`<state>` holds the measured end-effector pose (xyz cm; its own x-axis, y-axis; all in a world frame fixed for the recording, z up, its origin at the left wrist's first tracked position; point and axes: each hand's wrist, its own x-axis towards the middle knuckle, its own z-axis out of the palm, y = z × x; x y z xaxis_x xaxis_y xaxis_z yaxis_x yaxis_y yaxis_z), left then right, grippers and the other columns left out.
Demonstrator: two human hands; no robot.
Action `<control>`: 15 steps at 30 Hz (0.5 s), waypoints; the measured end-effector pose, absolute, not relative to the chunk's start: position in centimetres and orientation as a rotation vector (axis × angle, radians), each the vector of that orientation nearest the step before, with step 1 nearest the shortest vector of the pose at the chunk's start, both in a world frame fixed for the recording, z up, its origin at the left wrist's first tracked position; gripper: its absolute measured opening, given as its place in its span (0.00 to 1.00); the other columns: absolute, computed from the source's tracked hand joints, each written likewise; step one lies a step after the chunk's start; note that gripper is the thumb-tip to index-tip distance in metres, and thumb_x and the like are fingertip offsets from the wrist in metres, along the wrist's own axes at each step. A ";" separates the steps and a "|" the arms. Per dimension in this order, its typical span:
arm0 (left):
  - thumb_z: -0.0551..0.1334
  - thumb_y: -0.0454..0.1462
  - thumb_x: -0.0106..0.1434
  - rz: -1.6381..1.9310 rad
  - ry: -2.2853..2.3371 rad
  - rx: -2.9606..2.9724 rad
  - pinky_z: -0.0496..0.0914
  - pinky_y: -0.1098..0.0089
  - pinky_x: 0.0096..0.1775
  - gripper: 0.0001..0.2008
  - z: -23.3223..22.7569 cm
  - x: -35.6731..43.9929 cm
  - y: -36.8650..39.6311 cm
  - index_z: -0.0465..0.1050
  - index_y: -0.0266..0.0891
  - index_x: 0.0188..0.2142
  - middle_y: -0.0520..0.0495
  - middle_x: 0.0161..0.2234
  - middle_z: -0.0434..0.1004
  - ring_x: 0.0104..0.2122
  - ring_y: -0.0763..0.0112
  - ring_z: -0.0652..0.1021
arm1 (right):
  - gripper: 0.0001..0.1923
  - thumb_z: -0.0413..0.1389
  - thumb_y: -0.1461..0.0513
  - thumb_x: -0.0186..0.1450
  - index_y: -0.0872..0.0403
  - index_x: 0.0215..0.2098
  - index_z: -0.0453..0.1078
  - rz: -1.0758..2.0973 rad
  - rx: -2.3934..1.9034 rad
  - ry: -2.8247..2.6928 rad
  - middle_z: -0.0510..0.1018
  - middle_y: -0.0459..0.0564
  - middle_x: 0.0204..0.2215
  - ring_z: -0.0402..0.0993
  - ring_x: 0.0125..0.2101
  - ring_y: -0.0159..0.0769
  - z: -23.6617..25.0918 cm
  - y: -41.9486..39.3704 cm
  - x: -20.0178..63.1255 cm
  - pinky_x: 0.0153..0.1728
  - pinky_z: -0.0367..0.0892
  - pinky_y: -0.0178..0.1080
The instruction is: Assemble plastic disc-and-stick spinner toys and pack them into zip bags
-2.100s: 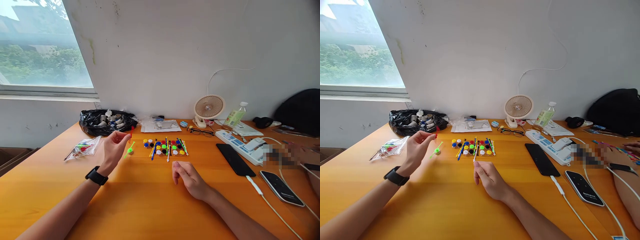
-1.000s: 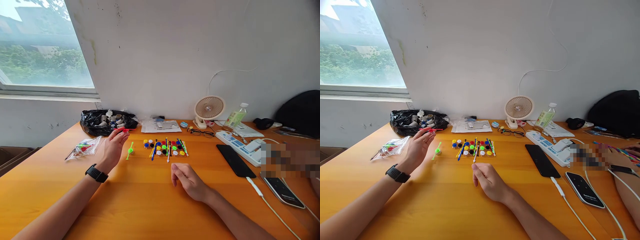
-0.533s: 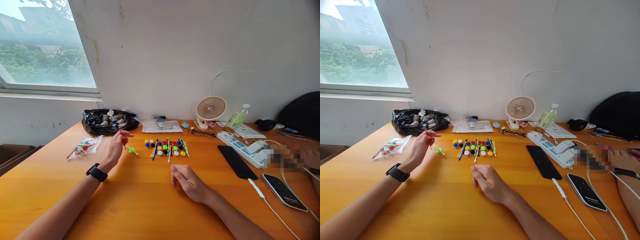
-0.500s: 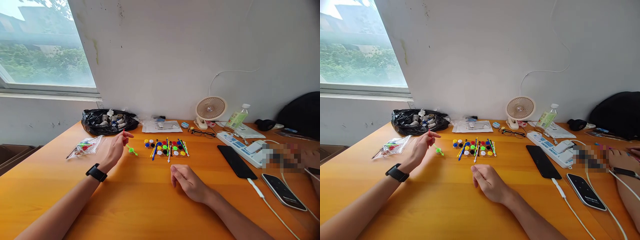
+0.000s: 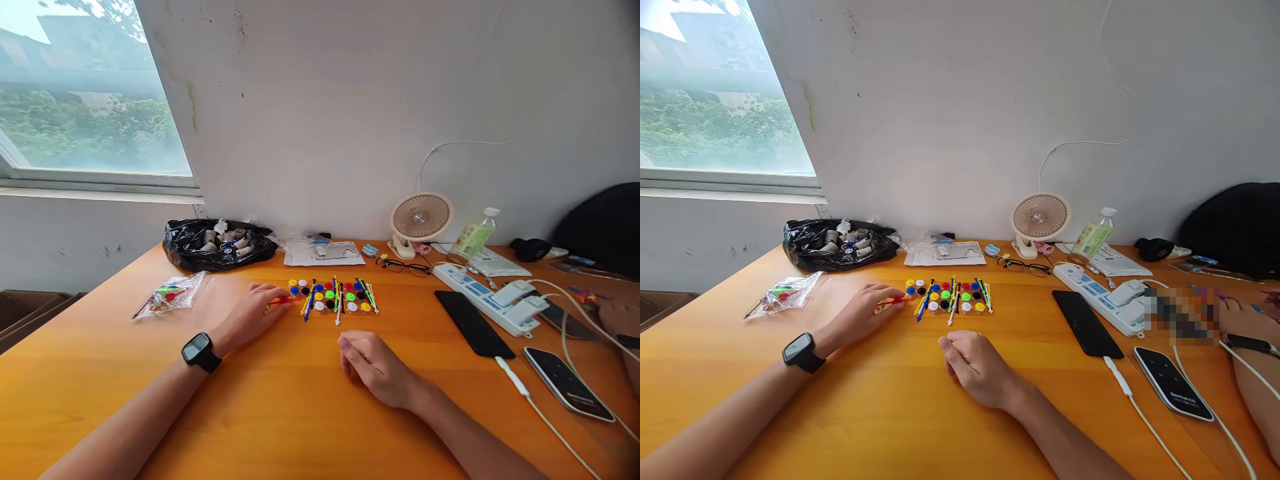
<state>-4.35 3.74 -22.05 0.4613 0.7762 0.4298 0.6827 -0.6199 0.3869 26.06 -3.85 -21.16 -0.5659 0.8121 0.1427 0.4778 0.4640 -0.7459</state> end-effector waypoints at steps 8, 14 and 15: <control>0.58 0.34 0.69 0.823 1.570 2.577 0.71 0.51 0.52 0.13 -22.5 -5.8 5.0 0.82 0.44 0.46 0.41 0.45 0.85 0.46 0.51 0.82 | 0.34 0.36 0.48 0.80 0.53 0.21 0.63 0.804 -1.069 -2.330 0.69 0.48 0.25 0.66 0.27 0.34 -20.9 -4.0 26.0 0.33 0.60 0.39; 0.55 0.33 0.72 0.954 1.249 2.617 0.72 0.54 0.56 0.20 -22.3 -3.4 3.2 0.75 0.45 0.60 0.42 0.55 0.81 0.55 0.54 0.77 | 0.31 0.38 0.50 0.81 0.53 0.23 0.60 0.689 -1.060 -2.401 0.67 0.47 0.25 0.64 0.28 0.35 -21.0 -3.9 25.8 0.33 0.58 0.39; 0.55 0.34 0.73 0.892 1.177 2.657 0.73 0.54 0.56 0.20 -22.2 -2.8 2.7 0.75 0.46 0.61 0.43 0.55 0.81 0.55 0.54 0.77 | 0.31 0.38 0.50 0.81 0.53 0.23 0.60 0.681 -1.061 -2.411 0.67 0.47 0.25 0.64 0.28 0.35 -21.0 -3.9 25.8 0.33 0.58 0.39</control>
<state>-2.75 2.74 -22.18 0.5290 0.7052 0.4720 0.6455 -0.6955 0.3156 25.80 -3.87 -21.03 -0.6220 0.7631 0.1753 0.5586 0.5894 -0.5836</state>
